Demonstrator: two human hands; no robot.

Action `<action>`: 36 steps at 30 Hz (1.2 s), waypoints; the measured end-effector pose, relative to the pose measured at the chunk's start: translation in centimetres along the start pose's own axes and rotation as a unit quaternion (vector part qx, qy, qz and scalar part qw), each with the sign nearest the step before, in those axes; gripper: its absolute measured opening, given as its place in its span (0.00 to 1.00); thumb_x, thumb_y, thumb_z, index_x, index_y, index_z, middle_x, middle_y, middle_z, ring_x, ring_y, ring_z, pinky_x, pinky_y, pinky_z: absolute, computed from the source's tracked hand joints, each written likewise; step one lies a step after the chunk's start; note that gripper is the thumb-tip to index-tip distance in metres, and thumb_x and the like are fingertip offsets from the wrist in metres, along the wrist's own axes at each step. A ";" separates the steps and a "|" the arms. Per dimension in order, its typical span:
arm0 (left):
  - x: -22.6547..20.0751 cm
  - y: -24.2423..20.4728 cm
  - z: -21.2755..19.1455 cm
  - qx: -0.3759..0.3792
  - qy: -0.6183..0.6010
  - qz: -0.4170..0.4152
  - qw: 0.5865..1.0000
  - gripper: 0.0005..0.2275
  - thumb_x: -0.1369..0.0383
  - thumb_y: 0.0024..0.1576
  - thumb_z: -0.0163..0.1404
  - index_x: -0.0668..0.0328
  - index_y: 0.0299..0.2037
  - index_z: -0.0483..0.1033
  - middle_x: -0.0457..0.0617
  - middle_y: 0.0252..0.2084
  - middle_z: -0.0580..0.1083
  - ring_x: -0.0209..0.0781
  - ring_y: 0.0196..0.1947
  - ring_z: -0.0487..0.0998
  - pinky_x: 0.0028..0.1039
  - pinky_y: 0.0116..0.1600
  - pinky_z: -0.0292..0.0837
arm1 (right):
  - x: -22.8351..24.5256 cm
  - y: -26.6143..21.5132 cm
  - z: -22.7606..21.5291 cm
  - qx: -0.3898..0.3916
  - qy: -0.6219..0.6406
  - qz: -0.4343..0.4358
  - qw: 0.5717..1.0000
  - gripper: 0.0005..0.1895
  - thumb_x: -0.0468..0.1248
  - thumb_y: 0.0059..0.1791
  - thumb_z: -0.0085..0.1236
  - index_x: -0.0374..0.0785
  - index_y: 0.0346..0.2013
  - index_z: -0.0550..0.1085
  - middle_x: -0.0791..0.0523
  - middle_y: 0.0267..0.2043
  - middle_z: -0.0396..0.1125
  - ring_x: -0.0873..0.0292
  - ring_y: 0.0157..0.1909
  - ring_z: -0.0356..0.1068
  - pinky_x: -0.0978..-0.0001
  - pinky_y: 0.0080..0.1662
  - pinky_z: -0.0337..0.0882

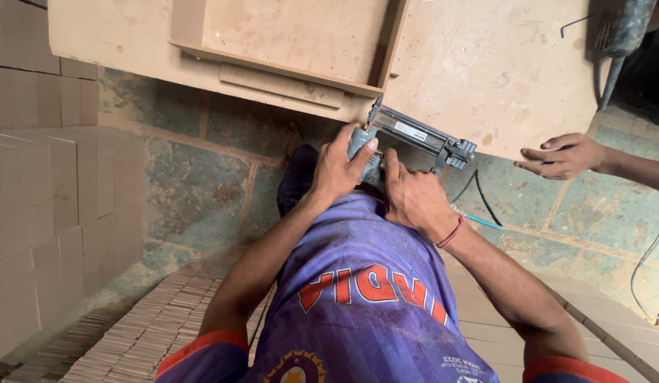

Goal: The person assembles small rectangular wooden boxes by applying glue to edges, joining pieces, and fastening them with a pneumatic nail gun. The person repeats the process for multiple boxes, stacking completed units nearby.

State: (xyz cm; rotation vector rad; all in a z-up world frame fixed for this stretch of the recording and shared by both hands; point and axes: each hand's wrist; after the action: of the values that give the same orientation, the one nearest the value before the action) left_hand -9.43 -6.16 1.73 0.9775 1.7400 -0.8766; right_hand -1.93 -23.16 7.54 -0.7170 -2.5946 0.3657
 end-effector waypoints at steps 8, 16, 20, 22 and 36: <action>-0.3 -1.2 -0.9 0.032 -0.019 -0.008 0.999 0.21 0.56 0.65 0.50 0.68 0.59 0.71 0.63 0.43 0.80 0.57 0.45 0.84 0.37 0.47 0.78 | -0.4 -1.0 0.8 -0.001 0.030 -0.004 1.000 0.61 0.39 0.29 0.66 0.17 0.68 0.47 0.39 0.36 0.72 0.39 0.30 0.75 0.52 0.32 0.75; -1.3 1.0 -7.5 -0.083 0.099 0.049 0.990 0.17 0.61 0.66 0.49 0.64 0.59 0.74 0.58 0.46 0.78 0.52 0.45 0.80 0.37 0.52 0.75 | -4.3 0.3 0.5 0.010 0.120 0.187 0.975 0.52 0.39 0.42 0.62 0.27 0.74 0.45 0.41 0.27 0.72 0.38 0.27 0.73 0.49 0.34 0.74; -0.9 4.7 -11.9 -0.103 0.348 0.188 0.913 0.20 0.60 0.63 0.51 0.64 0.62 0.71 0.61 0.61 0.71 0.60 0.62 0.70 0.53 0.67 0.58 | -7.8 2.2 -2.1 -0.126 0.238 0.225 0.936 0.33 0.34 0.46 0.64 0.28 0.61 0.59 0.45 0.29 0.72 0.47 0.29 0.75 0.57 0.34 0.74; -0.3 7.1 -13.4 -0.061 0.428 0.196 0.880 0.23 0.58 0.60 0.53 0.63 0.62 0.71 0.61 0.61 0.70 0.61 0.64 0.68 0.59 0.69 0.51 | -8.3 3.7 -3.4 -0.158 0.322 0.267 0.895 0.25 0.32 0.47 0.64 0.30 0.55 0.64 0.49 0.29 0.71 0.54 0.29 0.74 0.62 0.33 0.72; -1.7 15.7 -16.2 0.171 0.246 0.104 0.948 0.19 0.60 0.62 0.54 0.69 0.57 0.74 0.57 0.45 0.77 0.52 0.46 0.78 0.41 0.54 0.70 | -9.5 9.0 -8.6 -0.178 0.498 0.531 0.662 0.10 0.32 0.54 0.60 0.30 0.45 0.69 0.53 0.24 0.65 0.60 0.20 0.62 0.67 0.21 0.60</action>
State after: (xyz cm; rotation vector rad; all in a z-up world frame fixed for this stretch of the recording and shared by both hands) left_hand -0.99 14.36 6.34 1.6955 1.8751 -0.8593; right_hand 13.29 -19.59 8.83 -1.8714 -0.9712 -0.2326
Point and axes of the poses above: each hand's wrist, its own y-axis towards the middle knuckle, its own z-axis out of the palm, x = y × z
